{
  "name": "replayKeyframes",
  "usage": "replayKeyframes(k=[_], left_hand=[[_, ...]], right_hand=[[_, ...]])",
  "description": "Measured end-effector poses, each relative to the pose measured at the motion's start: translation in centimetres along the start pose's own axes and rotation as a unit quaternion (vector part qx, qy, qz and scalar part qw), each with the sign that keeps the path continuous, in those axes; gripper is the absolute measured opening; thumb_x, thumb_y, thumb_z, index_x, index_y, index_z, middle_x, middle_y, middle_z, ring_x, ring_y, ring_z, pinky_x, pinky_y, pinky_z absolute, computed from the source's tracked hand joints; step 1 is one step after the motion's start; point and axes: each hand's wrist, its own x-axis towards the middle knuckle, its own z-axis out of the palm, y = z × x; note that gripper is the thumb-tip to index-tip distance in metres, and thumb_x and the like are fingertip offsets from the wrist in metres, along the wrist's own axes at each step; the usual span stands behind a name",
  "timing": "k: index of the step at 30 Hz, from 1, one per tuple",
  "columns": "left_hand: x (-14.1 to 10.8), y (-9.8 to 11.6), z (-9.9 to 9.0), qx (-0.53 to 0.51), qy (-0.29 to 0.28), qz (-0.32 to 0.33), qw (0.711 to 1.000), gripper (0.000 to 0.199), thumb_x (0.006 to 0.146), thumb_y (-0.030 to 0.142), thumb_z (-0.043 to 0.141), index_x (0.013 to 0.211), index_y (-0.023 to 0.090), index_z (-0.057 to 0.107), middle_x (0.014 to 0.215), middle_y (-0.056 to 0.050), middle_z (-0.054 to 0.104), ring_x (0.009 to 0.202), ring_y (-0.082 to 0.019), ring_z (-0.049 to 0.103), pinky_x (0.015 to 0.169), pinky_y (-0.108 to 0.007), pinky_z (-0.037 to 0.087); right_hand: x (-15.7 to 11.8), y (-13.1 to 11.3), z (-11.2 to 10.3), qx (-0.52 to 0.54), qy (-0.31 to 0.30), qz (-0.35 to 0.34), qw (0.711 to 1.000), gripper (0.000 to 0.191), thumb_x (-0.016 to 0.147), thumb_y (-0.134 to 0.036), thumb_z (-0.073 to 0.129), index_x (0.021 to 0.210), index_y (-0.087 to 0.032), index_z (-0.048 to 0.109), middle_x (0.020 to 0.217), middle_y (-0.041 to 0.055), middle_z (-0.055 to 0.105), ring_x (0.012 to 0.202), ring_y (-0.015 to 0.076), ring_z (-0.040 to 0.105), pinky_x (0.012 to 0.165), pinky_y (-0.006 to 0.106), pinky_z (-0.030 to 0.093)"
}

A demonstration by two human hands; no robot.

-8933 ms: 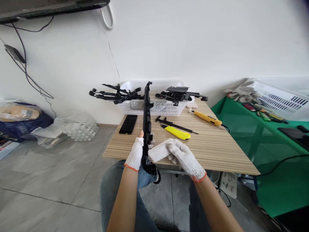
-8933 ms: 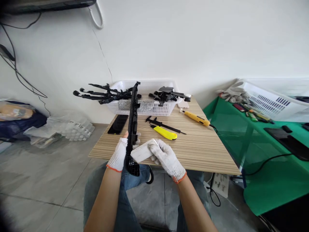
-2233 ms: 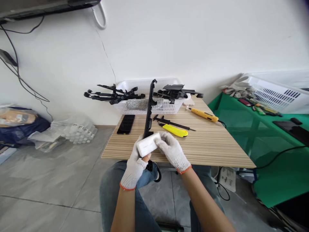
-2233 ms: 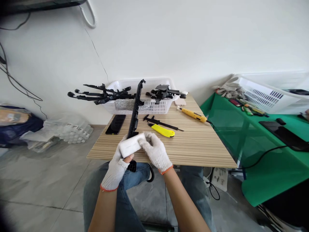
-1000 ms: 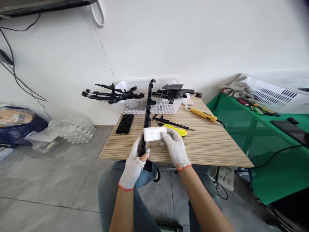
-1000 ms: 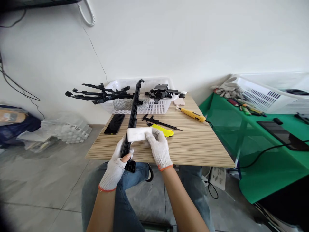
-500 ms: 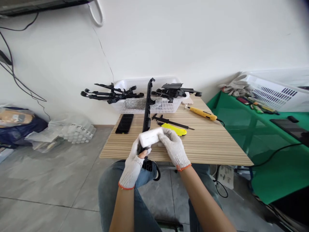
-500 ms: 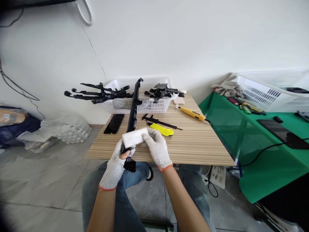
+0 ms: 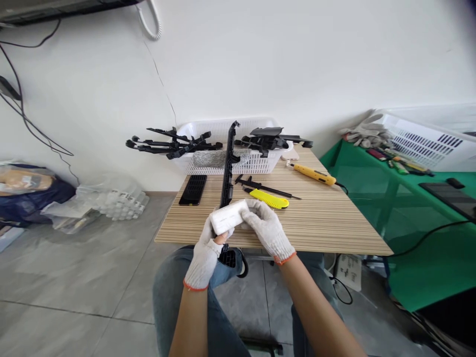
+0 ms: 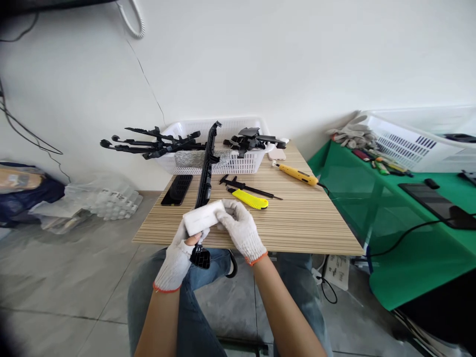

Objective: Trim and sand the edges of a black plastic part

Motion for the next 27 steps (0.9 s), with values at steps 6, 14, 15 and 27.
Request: replayKeyframes(k=[6, 14, 15, 27], left_hand=[[0.32, -0.56, -0.17, -0.003, -0.021, 0.011, 1.000, 0.069, 0.067, 0.035, 0.084, 0.130, 0.024, 0.058, 0.117, -0.008, 0.070, 0.105, -0.024, 0.067, 0.099, -0.038, 0.051], [0.09, -0.31, -0.38, -0.015, -0.053, 0.013, 0.998, 0.066, 0.068, 0.026, 0.079, 0.130, 0.026, 0.059, 0.123, -0.007, 0.069, 0.110, -0.024, 0.066, 0.100, -0.038, 0.051], [0.08, -0.27, -0.41, -0.017, -0.051, 0.019, 0.998, 0.065, 0.066, 0.026, 0.080, 0.128, 0.026, 0.060, 0.124, -0.007, 0.068, 0.111, -0.025, 0.066, 0.099, -0.037, 0.052], [0.10, -0.18, -0.09, 0.005, -0.033, 0.001, 0.999, 0.070, 0.069, 0.025, 0.082, 0.134, 0.027, 0.055, 0.126, -0.006, 0.068, 0.111, -0.023, 0.066, 0.101, -0.035, 0.050]], right_hand=[[0.07, -0.11, 0.04, 0.020, 0.041, 0.002, 0.999, 0.040, 0.066, -0.042, 0.076, 0.097, -0.019, 0.065, 0.089, 0.0035, 0.071, 0.077, 0.0175, 0.065, 0.061, 0.027, 0.056], [0.11, 0.09, -0.25, 0.020, 0.043, -0.014, 0.999, 0.039, 0.068, -0.043, 0.076, 0.097, -0.019, 0.066, 0.091, 0.0032, 0.071, 0.077, 0.0164, 0.064, 0.061, 0.026, 0.056], [0.11, 0.11, -0.25, 0.014, 0.022, -0.005, 1.000, 0.040, 0.067, -0.042, 0.077, 0.097, -0.018, 0.066, 0.090, 0.0032, 0.071, 0.077, 0.0165, 0.065, 0.061, 0.026, 0.056], [0.18, 0.10, -0.21, 0.013, 0.101, -0.024, 0.995, 0.040, 0.069, -0.046, 0.074, 0.098, -0.020, 0.064, 0.094, 0.0039, 0.071, 0.082, 0.0188, 0.066, 0.065, 0.029, 0.057]])
